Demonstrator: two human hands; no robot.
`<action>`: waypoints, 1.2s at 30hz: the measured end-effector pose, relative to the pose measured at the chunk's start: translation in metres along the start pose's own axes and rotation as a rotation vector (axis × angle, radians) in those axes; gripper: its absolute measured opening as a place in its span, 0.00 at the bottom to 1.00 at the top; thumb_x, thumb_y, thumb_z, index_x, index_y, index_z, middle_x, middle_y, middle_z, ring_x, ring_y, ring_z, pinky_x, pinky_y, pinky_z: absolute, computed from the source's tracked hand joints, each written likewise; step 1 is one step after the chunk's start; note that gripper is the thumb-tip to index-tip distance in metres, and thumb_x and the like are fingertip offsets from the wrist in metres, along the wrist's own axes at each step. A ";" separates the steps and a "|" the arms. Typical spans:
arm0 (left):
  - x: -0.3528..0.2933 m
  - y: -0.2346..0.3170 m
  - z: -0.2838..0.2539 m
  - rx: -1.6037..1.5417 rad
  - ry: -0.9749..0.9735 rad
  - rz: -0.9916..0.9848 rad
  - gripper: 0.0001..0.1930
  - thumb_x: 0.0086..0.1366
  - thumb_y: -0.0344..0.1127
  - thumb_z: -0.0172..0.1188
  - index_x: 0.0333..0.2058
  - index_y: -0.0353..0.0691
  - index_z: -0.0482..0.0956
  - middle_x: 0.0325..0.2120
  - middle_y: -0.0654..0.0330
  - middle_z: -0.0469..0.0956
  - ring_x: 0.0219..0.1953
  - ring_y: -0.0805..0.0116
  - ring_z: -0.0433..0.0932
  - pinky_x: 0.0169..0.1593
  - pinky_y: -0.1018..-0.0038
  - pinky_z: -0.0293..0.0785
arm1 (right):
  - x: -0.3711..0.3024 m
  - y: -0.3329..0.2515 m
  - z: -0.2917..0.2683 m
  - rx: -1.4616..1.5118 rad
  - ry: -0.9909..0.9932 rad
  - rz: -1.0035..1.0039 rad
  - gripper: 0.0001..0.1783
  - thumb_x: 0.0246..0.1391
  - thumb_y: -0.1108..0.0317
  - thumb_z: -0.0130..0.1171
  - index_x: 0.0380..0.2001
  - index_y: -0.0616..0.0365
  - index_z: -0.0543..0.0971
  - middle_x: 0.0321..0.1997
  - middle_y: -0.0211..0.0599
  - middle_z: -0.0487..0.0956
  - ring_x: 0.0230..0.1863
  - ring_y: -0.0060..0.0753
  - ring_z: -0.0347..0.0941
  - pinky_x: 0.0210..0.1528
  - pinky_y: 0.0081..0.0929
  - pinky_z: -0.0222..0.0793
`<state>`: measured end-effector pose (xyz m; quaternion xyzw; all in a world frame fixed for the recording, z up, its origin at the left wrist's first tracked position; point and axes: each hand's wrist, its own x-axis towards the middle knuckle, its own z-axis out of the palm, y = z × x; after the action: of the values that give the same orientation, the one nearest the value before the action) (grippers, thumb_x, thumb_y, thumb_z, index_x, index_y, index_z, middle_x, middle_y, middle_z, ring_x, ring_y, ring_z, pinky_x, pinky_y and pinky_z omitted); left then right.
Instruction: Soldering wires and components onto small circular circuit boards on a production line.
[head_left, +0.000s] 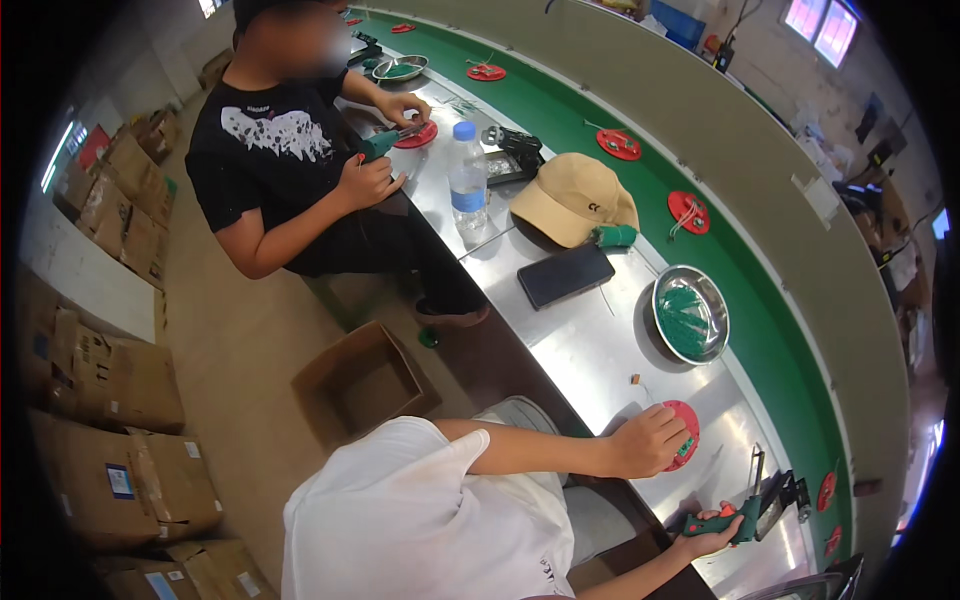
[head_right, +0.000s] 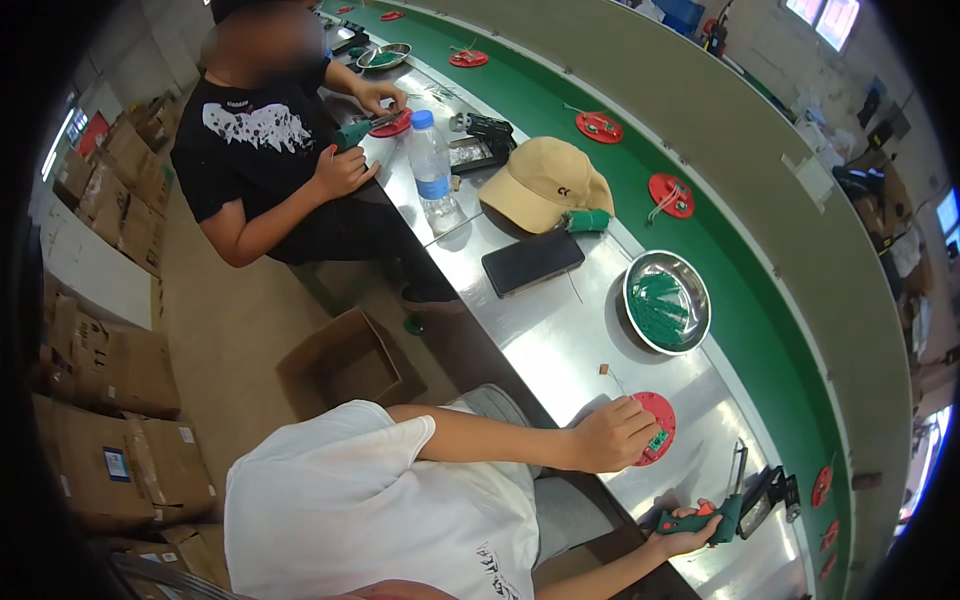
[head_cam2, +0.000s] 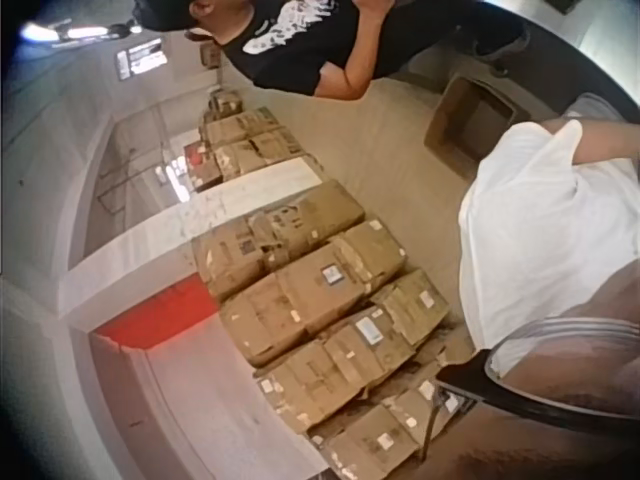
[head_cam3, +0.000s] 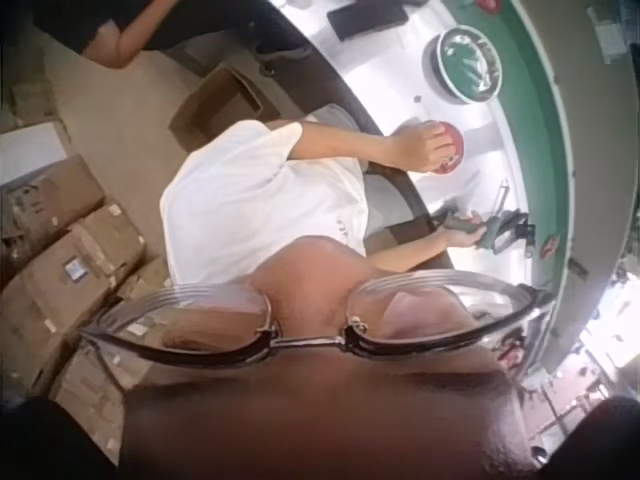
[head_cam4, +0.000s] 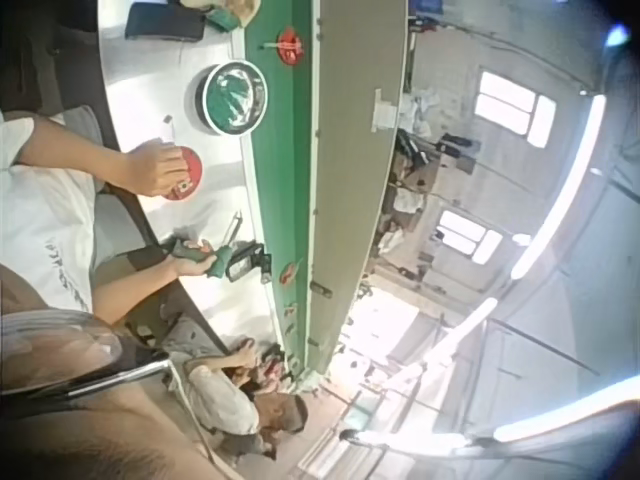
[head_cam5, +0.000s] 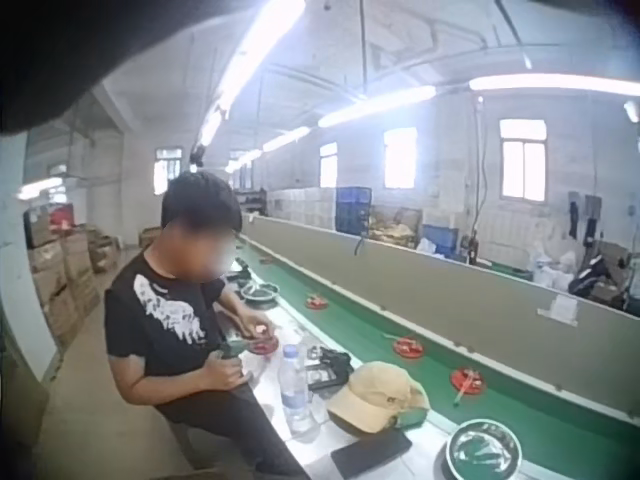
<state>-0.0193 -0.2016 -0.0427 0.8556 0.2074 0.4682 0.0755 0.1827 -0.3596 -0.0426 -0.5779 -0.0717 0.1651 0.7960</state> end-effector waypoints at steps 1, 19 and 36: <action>-0.002 -0.001 -0.001 -0.031 0.019 -0.027 0.18 0.50 0.35 0.62 0.39 0.32 0.79 0.37 0.55 0.76 0.39 0.58 0.73 0.46 0.66 0.71 | -0.001 -0.001 0.002 -0.001 -0.015 -0.008 0.24 0.69 0.47 0.44 0.38 0.60 0.74 0.15 0.28 0.65 0.14 0.22 0.60 0.20 0.18 0.58; 0.009 0.004 -0.002 -0.193 -0.435 -0.047 0.33 0.53 0.45 0.66 0.55 0.33 0.72 0.51 0.51 0.72 0.47 0.51 0.70 0.48 0.60 0.68 | 0.012 -0.004 -0.037 0.212 0.105 0.034 0.27 0.66 0.44 0.46 0.37 0.60 0.77 0.13 0.23 0.64 0.14 0.19 0.59 0.18 0.18 0.58; 0.296 -0.288 0.131 0.606 -0.649 -0.439 0.20 0.57 0.54 0.59 0.37 0.48 0.88 0.40 0.51 0.84 0.50 0.52 0.79 0.46 0.64 0.73 | 0.003 -0.011 0.010 0.022 0.187 -0.037 0.20 0.68 0.55 0.44 0.35 0.63 0.74 0.27 0.38 0.75 0.14 0.25 0.65 0.18 0.25 0.62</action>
<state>0.1488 0.1934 0.0201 0.8769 0.4752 0.0693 -0.0194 0.1839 -0.3525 -0.0295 -0.5807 -0.0058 0.0965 0.8084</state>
